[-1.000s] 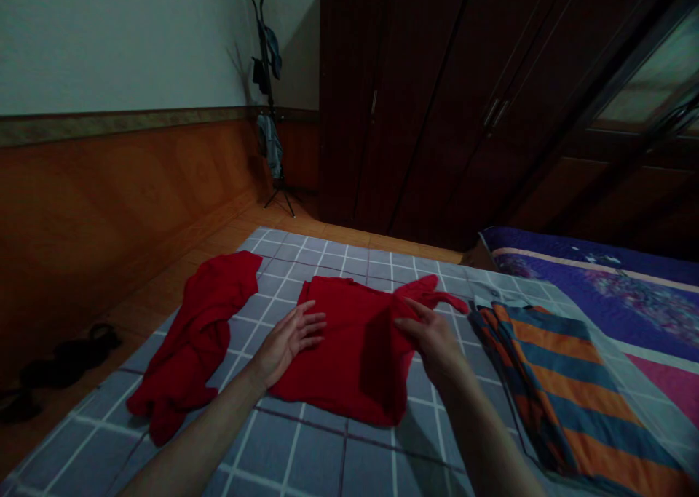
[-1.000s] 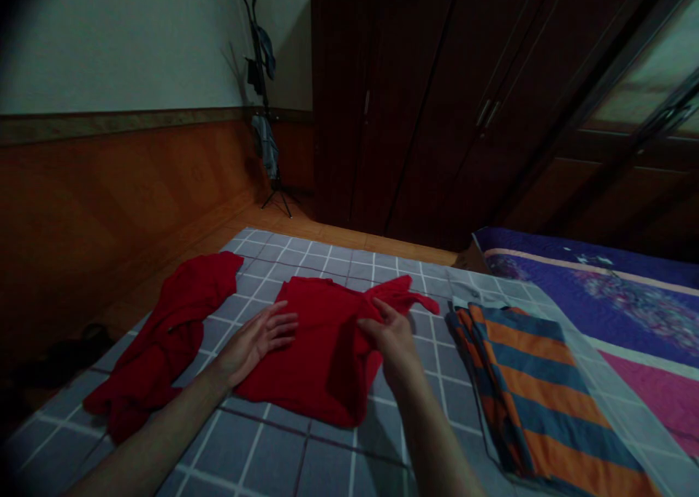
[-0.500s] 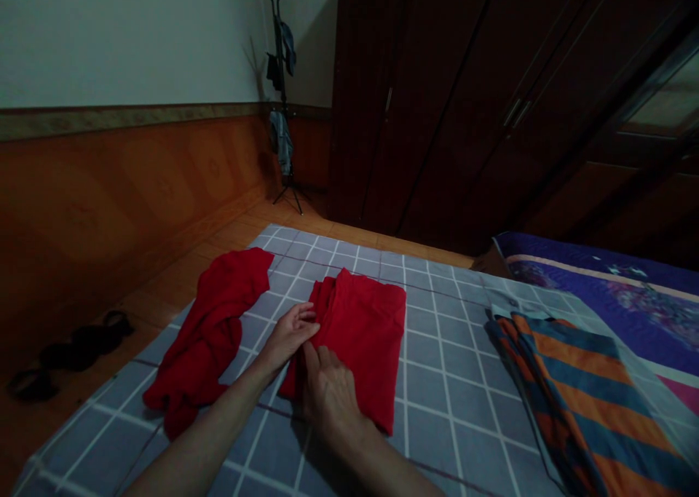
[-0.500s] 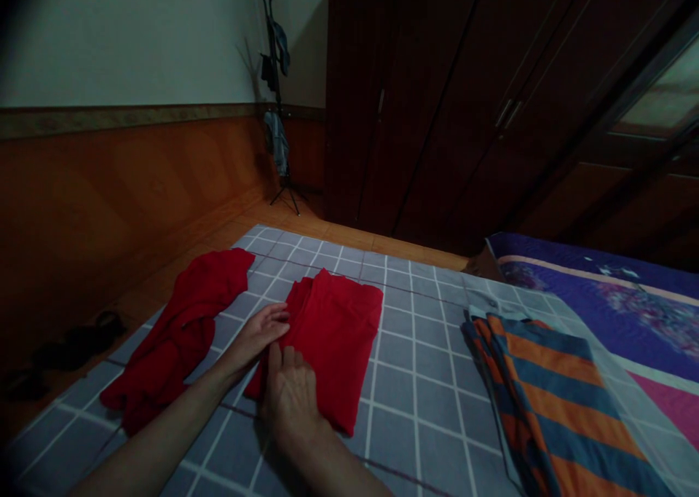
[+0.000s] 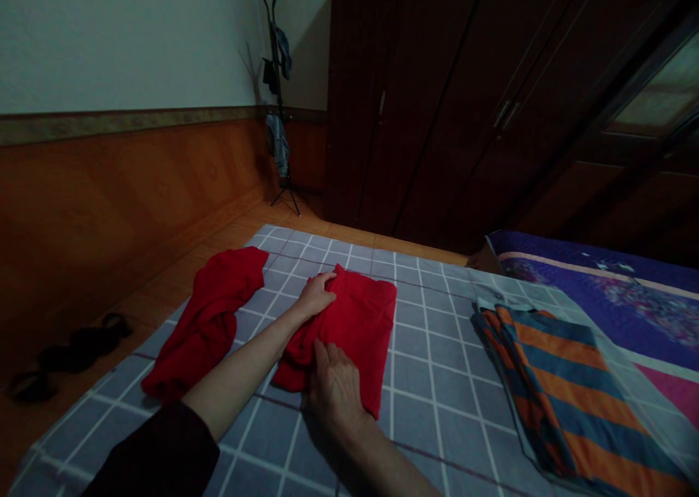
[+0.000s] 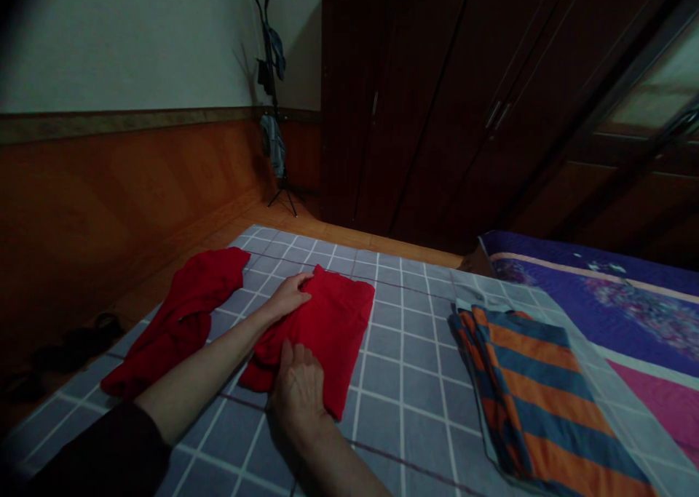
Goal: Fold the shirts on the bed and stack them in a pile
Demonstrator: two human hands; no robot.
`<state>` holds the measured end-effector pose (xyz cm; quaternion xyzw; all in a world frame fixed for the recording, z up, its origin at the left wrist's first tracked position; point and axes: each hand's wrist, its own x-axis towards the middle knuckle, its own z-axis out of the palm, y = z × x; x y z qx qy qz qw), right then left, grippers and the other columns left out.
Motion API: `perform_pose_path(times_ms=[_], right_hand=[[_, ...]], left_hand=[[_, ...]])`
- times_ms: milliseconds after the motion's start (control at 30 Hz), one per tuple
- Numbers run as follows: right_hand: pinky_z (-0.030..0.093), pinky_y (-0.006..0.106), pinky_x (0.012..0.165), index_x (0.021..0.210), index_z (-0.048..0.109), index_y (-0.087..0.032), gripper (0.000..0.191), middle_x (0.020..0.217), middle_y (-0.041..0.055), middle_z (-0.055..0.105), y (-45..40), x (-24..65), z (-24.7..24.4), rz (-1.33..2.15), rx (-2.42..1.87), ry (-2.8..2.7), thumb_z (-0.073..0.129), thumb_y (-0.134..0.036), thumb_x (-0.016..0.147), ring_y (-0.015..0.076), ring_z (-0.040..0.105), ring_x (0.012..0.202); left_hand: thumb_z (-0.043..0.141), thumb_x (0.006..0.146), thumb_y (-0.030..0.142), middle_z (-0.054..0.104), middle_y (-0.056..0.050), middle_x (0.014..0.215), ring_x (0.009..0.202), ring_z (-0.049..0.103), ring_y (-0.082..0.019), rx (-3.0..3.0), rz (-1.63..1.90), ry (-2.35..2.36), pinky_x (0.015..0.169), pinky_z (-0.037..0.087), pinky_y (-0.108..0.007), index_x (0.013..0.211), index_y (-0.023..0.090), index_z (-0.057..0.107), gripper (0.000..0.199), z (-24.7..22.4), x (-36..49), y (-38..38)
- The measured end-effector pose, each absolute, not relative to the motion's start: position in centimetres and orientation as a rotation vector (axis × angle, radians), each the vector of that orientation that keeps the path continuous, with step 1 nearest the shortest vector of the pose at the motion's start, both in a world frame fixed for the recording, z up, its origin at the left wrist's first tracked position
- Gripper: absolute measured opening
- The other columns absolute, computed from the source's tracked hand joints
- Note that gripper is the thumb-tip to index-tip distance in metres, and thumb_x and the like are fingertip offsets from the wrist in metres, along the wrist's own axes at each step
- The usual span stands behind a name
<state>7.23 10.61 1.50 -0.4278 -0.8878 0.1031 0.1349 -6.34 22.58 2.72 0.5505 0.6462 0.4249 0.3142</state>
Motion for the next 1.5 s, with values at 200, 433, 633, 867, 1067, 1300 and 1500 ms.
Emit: perform_pose_path(times_ms=[200, 433, 633, 867, 1067, 1300, 1500], right_hand=[[0.048, 0.033, 0.062, 0.109, 0.059, -0.017, 0.041, 0.086, 0.0080, 0.062, 9.7, 8.0, 2.3, 0.301, -1.076, -2.606, 0.050, -0.006, 0.071, 0.0228, 0.058, 0.074], [0.051, 0.040, 0.076, 0.104, 0.059, -0.020, 0.036, 0.094, 0.0079, 0.061, 7.9, 10.1, 0.9, 0.236, -0.944, -2.628, 0.056, -0.009, 0.070, 0.0246, 0.056, 0.083], [0.045, 0.041, 0.093, 0.116, 0.058, -0.019, 0.048, 0.121, 0.0126, 0.055, 8.5, 15.6, -1.3, -0.053, -0.961, -2.483, 0.061, -0.013, 0.069, 0.0298, 0.049, 0.111], [0.048, 0.033, 0.078, 0.104, 0.059, -0.019, 0.041, 0.102, 0.0087, 0.059, 9.5, 17.3, -1.9, -0.017, -1.020, -2.463, 0.055, -0.001, 0.068, 0.0234, 0.053, 0.093], [0.044, 0.027, 0.062, 0.087, 0.057, -0.019, 0.024, 0.082, 0.0045, 0.056, 11.0, 19.4, 2.1, 0.053, -0.912, -2.438, 0.049, 0.000, 0.075, 0.0183, 0.051, 0.075], [0.046, 0.025, 0.059, 0.088, 0.057, -0.023, 0.029, 0.080, 0.0019, 0.061, 8.0, 28.3, 4.9, 0.235, -0.891, -2.566, 0.042, -0.002, 0.077, 0.0157, 0.056, 0.070], [0.050, 0.026, 0.073, 0.100, 0.060, -0.023, 0.019, 0.094, 0.0035, 0.065, 6.8, 24.9, 4.8, 0.267, -0.684, -2.648, 0.045, -0.018, 0.090, 0.0158, 0.060, 0.084]], left_hand=[[0.051, 0.069, 0.010, 0.066, -0.006, 0.118, 0.103, 0.063, -0.021, 1.464, 1.199, 1.718, 0.093, 0.048, -0.032, 0.123, 0.013, 0.058, 0.054, 2.7, -8.7, 19.4], [0.062, 0.071, 0.032, 0.060, -0.013, 0.124, 0.115, 0.055, -0.028, 1.470, 1.124, 1.892, 0.100, 0.041, -0.043, 0.124, 0.012, 0.055, 0.057, -0.7, -10.4, 15.9], [0.058, 0.076, 0.042, 0.056, -0.016, 0.127, 0.117, 0.053, -0.029, 1.592, 0.931, 2.067, 0.101, 0.039, -0.044, 0.128, 0.010, 0.049, 0.061, -0.4, -9.7, 13.0], [0.057, 0.076, 0.048, 0.055, -0.016, 0.130, 0.118, 0.054, -0.032, 1.456, 0.765, 2.141, 0.099, 0.040, -0.044, 0.131, 0.014, 0.041, 0.066, -0.5, -8.5, 9.6], [0.067, 0.066, 0.050, 0.064, -0.016, 0.112, 0.097, 0.065, -0.029, 0.964, 1.116, 1.588, 0.084, 0.050, -0.040, 0.120, 0.016, 0.037, 0.070, 1.5, -5.5, 7.8], [0.060, 0.078, 0.039, 0.060, 0.001, 0.064, 0.057, 0.057, -0.016, 1.217, 0.627, 1.466, 0.057, 0.044, -0.025, 0.107, 0.019, 0.058, 0.035, 4.2, -3.9, 2.5], [0.040, 0.092, 0.034, 0.068, -0.004, 0.093, 0.085, 0.062, -0.019, 1.870, 0.659, 1.452, 0.078, 0.048, -0.029, 0.110, 0.025, 0.063, 0.031, 7.6, -0.5, 6.2]])
